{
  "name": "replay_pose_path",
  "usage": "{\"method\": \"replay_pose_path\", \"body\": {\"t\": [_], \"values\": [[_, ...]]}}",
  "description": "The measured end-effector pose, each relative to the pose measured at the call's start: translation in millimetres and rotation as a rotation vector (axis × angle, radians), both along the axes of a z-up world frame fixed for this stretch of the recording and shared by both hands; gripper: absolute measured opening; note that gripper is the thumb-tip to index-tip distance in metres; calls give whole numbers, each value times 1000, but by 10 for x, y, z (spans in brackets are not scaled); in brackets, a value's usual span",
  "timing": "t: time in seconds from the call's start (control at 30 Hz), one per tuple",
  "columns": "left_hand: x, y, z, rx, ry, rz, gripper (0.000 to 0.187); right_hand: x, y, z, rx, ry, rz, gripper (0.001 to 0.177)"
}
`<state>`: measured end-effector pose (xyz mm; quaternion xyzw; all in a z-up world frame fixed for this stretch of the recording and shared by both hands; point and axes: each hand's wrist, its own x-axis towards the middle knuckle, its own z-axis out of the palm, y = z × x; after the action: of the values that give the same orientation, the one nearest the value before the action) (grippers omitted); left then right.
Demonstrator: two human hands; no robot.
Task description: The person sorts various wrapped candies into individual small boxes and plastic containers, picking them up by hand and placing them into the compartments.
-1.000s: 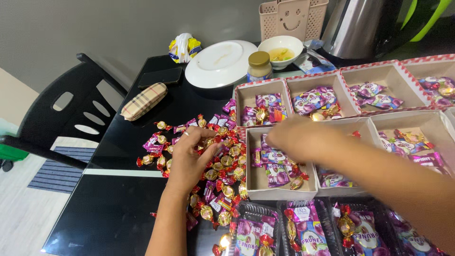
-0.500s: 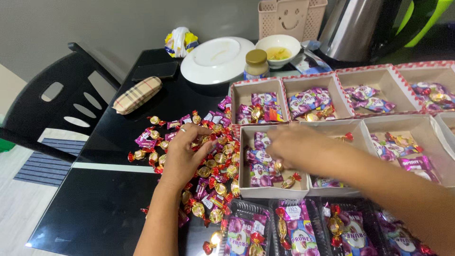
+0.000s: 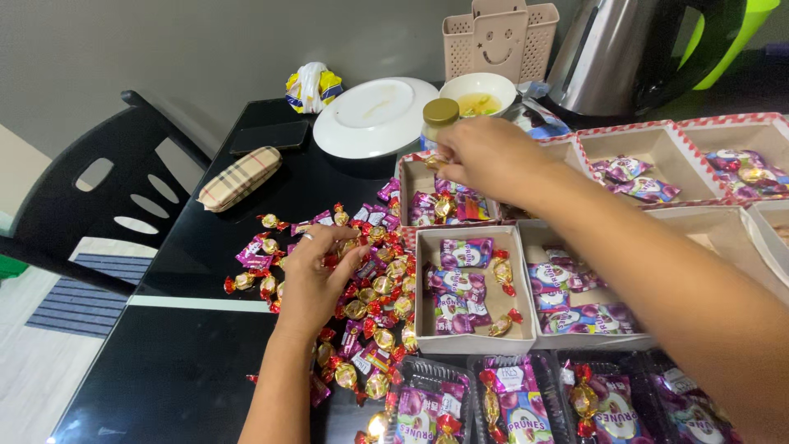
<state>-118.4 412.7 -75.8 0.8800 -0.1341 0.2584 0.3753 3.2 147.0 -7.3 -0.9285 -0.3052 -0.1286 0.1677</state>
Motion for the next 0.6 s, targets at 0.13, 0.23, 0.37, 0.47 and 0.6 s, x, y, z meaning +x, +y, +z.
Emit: {"method": "replay_pose_path", "body": {"t": [0.13,0.23,0.37,0.47,0.6], "values": [[14,23,-17,-7,-81,-33,23,125,171,-116,-2,-50,-51,23],[4,24,3,-4,-73,-20,23,55,185,-70,12,-21,-74,25],[-25,16,56,13,-55,9,22,-273,91,65,-95,147,-60,26],[-53,-12,86,23,-113,-23,25,-566,52,118,-236,347,-54,31],[-85,-33,45,-88,-71,-103,31,-703,103,94,-38,-51,245,56]]}}
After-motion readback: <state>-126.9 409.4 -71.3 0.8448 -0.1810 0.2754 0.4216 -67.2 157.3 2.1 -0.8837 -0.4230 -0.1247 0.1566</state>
